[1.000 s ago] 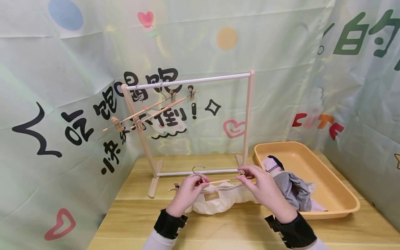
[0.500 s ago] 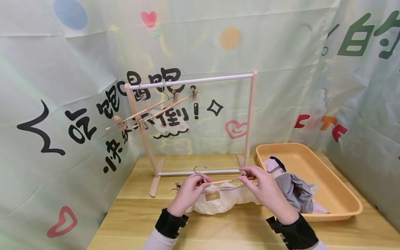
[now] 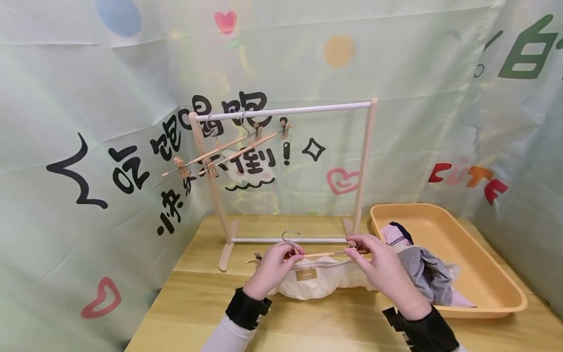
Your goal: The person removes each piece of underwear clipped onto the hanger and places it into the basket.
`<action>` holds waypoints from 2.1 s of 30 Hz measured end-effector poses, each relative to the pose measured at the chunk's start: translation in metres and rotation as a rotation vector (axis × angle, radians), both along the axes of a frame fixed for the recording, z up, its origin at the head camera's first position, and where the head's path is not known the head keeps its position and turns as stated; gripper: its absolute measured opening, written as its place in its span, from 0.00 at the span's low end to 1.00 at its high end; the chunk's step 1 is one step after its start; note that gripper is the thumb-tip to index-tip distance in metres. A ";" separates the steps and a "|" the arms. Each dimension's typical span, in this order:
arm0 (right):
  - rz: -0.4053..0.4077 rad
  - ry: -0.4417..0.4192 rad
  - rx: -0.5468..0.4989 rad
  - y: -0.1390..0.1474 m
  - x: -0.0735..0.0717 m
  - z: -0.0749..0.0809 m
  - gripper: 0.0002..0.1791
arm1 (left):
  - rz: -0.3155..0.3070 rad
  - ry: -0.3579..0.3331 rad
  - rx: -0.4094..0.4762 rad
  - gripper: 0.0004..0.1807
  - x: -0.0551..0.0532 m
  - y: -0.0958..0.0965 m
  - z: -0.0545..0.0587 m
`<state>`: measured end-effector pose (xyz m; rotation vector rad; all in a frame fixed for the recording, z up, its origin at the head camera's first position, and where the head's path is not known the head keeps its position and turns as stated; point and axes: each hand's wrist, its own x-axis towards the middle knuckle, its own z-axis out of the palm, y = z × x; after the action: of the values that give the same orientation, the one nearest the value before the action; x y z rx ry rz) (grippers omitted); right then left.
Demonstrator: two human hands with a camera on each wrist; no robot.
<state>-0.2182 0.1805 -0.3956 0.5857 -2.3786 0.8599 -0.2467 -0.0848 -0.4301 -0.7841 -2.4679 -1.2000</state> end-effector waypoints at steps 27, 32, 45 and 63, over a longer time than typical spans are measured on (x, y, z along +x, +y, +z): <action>0.005 0.049 0.002 -0.002 -0.001 0.001 0.08 | -0.007 -0.010 0.006 0.05 -0.001 -0.001 0.000; 0.013 0.042 -0.007 -0.002 -0.001 0.001 0.08 | -0.008 -0.009 -0.001 0.07 -0.001 -0.001 0.001; 0.017 0.004 -0.012 -0.001 -0.002 0.000 0.12 | -0.007 -0.006 -0.006 0.07 0.000 -0.001 0.002; 0.008 0.028 0.003 -0.001 -0.003 -0.002 0.08 | -0.005 -0.013 -0.013 0.06 0.000 -0.001 0.004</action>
<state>-0.2210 0.1794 -0.3973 0.6047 -2.3539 0.8466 -0.2470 -0.0859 -0.4262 -0.7881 -2.4878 -1.1961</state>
